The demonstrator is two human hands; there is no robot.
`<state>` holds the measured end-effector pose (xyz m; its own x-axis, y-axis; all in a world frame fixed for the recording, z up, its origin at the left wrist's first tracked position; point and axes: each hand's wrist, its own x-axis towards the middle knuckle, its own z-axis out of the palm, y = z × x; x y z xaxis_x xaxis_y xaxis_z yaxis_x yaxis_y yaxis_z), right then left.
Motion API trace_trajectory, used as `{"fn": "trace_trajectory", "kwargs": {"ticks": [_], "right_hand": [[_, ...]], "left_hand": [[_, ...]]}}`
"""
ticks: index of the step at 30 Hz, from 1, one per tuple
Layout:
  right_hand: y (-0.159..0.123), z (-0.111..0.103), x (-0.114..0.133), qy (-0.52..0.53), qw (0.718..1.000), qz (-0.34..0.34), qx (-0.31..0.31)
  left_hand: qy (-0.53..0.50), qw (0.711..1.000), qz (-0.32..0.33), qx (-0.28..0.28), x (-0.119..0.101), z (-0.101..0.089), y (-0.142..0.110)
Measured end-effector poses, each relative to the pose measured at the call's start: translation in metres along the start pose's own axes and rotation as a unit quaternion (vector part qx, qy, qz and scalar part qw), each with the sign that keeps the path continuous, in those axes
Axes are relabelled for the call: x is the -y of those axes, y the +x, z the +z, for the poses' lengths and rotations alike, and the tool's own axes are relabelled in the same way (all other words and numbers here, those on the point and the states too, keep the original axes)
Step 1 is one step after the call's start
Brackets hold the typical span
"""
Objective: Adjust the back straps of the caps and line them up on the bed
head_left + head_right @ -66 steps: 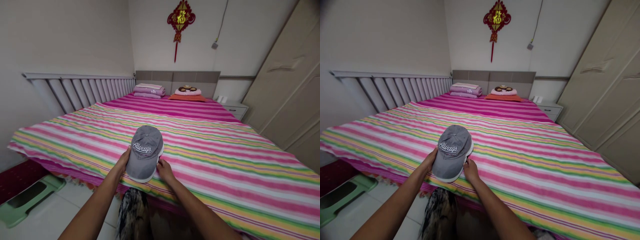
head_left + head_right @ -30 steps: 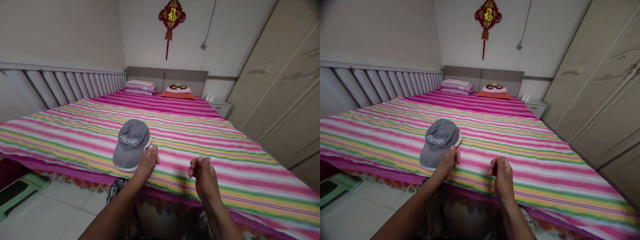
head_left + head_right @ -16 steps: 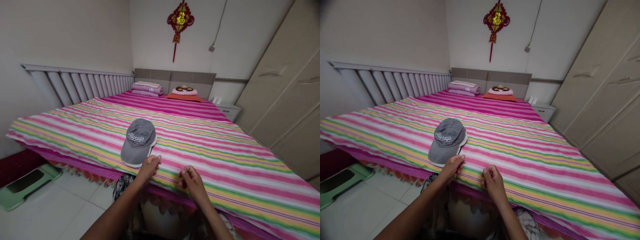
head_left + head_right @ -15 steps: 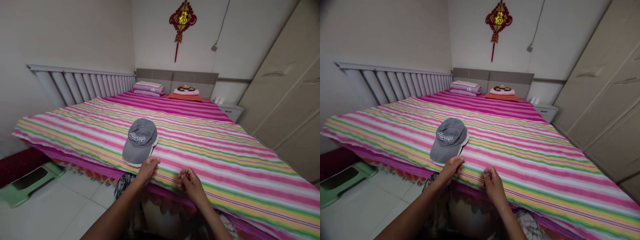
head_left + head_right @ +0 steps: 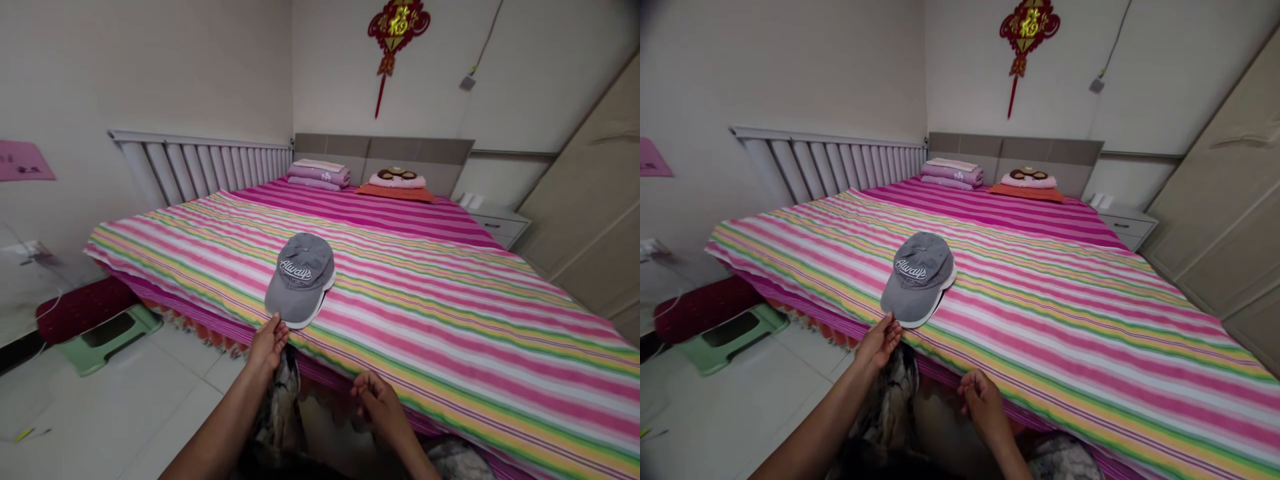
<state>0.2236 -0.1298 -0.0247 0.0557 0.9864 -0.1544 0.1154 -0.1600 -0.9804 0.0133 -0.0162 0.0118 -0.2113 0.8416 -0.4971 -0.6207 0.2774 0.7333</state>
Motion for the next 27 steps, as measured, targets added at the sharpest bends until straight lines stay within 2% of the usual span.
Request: {"fn": "trace_trajectory", "kwargs": {"ticks": [5, 10, 15, 19, 21, 23, 25, 27], "right_hand": [[-0.005, 0.004, -0.008, 0.021, 0.999, 0.031, 0.005], [-0.008, 0.005, -0.020, 0.018, 0.998, 0.049, 0.018], [-0.010, 0.010, -0.028, 0.016, 0.998, 0.056, 0.029], [-0.010, 0.017, -0.033, 0.040, 0.996, 0.071, 0.029], [-0.010, 0.018, -0.029, 0.074, 0.994, 0.073, 0.032], [-0.010, 0.014, -0.016, 0.127, 0.990, 0.064, 0.010], [-0.011, 0.003, 0.005, 0.193, 0.980, 0.041, -0.033], [-0.013, -0.011, 0.030, 0.276, 0.960, 0.013, -0.043]], "left_hand": [[-0.016, 1.000, 0.002, 0.004, -0.004, 0.005, -0.003], [-0.050, 0.998, 0.023, 0.037, -0.013, 0.012, -0.006], [-0.090, 0.988, 0.051, 0.118, -0.029, 0.025, -0.010], [-0.120, 0.959, 0.087, 0.240, -0.036, 0.036, -0.018], [-0.111, 0.947, 0.084, 0.290, -0.029, 0.038, -0.026], [-0.084, 0.937, 0.055, 0.333, -0.014, 0.035, -0.036], [-0.046, 0.926, 0.019, 0.375, 0.009, 0.029, -0.045], [-0.004, 0.914, -0.010, 0.406, 0.033, 0.020, -0.052]]}}
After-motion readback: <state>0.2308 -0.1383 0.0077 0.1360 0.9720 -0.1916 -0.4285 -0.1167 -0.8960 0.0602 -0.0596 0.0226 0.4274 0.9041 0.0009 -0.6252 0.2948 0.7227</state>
